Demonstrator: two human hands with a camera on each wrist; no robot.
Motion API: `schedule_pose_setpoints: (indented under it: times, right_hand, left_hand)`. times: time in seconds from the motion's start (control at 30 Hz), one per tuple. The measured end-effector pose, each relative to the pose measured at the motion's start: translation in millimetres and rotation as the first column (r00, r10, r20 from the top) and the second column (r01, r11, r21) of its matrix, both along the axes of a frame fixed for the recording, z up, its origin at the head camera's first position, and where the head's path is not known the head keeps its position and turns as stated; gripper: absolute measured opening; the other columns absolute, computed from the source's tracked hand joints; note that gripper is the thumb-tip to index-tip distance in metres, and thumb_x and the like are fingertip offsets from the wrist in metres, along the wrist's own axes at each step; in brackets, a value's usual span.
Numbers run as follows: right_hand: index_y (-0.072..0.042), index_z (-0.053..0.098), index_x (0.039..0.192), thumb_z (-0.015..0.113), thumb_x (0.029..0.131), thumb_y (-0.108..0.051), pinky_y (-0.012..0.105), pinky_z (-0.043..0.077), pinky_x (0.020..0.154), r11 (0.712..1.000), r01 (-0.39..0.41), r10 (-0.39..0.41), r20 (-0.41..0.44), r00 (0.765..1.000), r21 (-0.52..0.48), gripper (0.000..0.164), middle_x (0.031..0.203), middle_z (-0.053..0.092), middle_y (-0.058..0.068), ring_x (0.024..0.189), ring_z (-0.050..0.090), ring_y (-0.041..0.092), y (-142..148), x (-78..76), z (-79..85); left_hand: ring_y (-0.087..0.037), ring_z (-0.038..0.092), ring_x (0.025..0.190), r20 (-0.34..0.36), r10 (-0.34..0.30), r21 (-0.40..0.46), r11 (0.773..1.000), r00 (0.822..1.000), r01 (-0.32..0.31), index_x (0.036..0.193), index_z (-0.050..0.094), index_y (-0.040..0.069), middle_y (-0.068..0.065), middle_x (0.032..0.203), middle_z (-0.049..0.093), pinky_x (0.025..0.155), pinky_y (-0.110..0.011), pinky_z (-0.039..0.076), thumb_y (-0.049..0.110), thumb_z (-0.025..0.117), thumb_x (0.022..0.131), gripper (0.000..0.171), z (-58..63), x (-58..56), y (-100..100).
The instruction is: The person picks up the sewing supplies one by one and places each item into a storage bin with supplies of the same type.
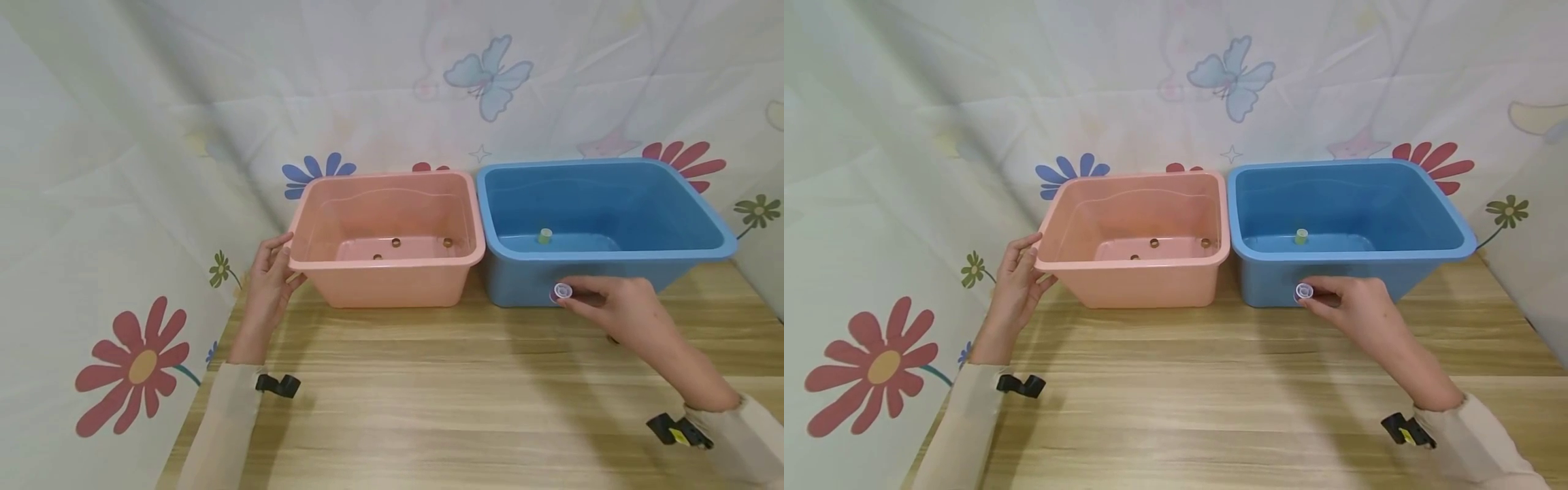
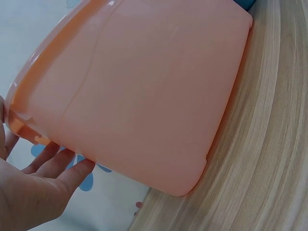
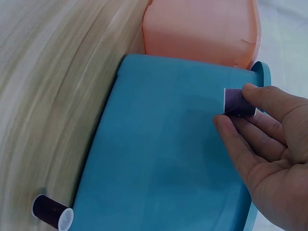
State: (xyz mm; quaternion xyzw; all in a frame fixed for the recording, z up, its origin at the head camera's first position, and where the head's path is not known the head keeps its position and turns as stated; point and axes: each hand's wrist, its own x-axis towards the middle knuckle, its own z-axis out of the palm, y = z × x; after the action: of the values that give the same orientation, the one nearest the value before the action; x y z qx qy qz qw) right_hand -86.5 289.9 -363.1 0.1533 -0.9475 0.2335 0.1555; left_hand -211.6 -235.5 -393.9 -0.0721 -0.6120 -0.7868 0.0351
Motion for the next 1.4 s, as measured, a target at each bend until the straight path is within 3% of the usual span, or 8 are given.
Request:
schedule_pose_setpoints:
  times: [0.17,0.3,0.47,0.63,0.73,0.97,1.27,1.4]
  right_hand:
    - [-0.003,0.077,0.11,0.087,0.08,-0.012,0.053,0.06,0.074,1.0,0.006,-0.006,0.026,1.0,-0.017,0.032,0.092,0.077,0.012,0.084,0.075,0.033,-1.7,-1.2,4.3]
    - [-0.008,0.074,0.109,0.083,0.086,-0.018,0.06,0.057,0.08,0.998,0.021,-0.017,0.078,0.997,-0.051,0.027,0.097,0.077,0.01,0.091,0.075,0.034,-1.3,-0.8,8.4]
    - [-0.011,0.074,0.112,0.082,0.088,-0.02,0.048,0.059,0.079,0.996,0.017,-0.009,0.096,0.995,-0.082,0.028,0.101,0.077,0.008,0.092,0.075,0.03,0.3,-0.2,11.1]
    - [-0.009,0.074,0.118,0.085,0.084,-0.012,0.008,0.052,0.077,0.993,-0.002,0.011,0.074,0.997,-0.12,0.036,0.105,0.076,0.01,0.09,0.075,0.028,0.4,-0.7,11.2]
    - [-0.01,0.075,0.12,0.085,0.083,-0.012,-0.003,0.041,0.077,0.991,-0.004,0.014,0.075,0.997,-0.135,0.038,0.106,0.076,0.01,0.089,0.074,0.019,0.6,-1.2,10.4]
    - [-0.01,0.076,0.117,0.085,0.084,-0.015,-0.001,0.043,0.075,0.985,0.011,0.01,0.122,0.993,-0.173,0.035,0.104,0.076,0.009,0.087,0.059,-0.017,2.2,-2.2,9.5]
    - [-0.005,0.075,0.121,0.086,0.082,-0.013,-0.001,0.043,0.074,0.984,-0.006,0.027,0.116,0.993,-0.18,0.041,0.103,0.077,0.013,0.087,0.072,0.005,0.3,-5.9,18.6]
    - [-0.005,0.075,0.119,0.087,0.08,-0.009,-0.001,0.044,0.073,0.988,-0.029,0.041,0.074,0.996,-0.154,0.041,0.101,0.077,0.013,0.086,0.067,-0.006,-2.0,-7.3,24.9]
  left_hand:
    - [-0.026,0.067,0.114,-0.001,-0.001,0.008,1.0,1.0,0.001,0.142,0.05,0.013,-0.012,0.136,0.052,0.085,-0.032,0.059,0.026,0.056,0.105,0.039,-1.4,-0.1,-0.2]
    - [-0.026,0.067,0.113,0.0,0.005,0.016,1.0,1.0,-0.005,0.142,0.051,0.014,-0.012,0.134,0.053,0.084,-0.032,0.059,0.027,0.056,0.105,0.039,-1.4,-0.3,0.4]
    - [-0.025,0.068,0.111,-0.004,0.005,0.016,1.0,1.0,-0.005,0.141,0.051,0.014,-0.012,0.133,0.053,0.083,-0.032,0.059,0.027,0.057,0.105,0.04,-1.0,-0.1,0.4]
    - [-0.023,0.068,0.11,-0.01,-0.005,0.007,1.0,1.0,0.005,0.142,0.05,0.013,-0.013,0.135,0.053,0.084,-0.032,0.059,0.027,0.057,0.105,0.041,-1.7,-0.3,-0.7]
    - [-0.022,0.068,0.111,-0.011,-0.01,0.004,1.0,1.0,0.01,0.142,0.05,0.014,-0.013,0.137,0.052,0.085,-0.032,0.059,0.028,0.057,0.104,0.041,-2.2,-0.6,-1.4]
    - [-0.023,0.068,0.111,-0.013,-0.013,0.004,1.0,1.0,0.013,0.143,0.05,0.013,-0.014,0.135,0.052,0.086,-0.031,0.059,0.028,0.056,0.105,0.041,-2.3,-0.7,-2.1]
    - [-0.027,0.067,0.115,-0.016,-0.01,-0.006,1.0,1.0,0.01,0.144,0.049,0.012,-0.015,0.138,0.052,0.088,-0.033,0.059,0.026,0.056,0.106,0.042,-1.8,-0.8,-2.4]
    - [-0.028,0.066,0.116,-0.018,-0.013,-0.006,1.0,1.0,0.013,0.144,0.049,0.012,-0.013,0.137,0.052,0.088,-0.033,0.059,0.026,0.056,0.105,0.042,-2.7,-1.1,-2.4]
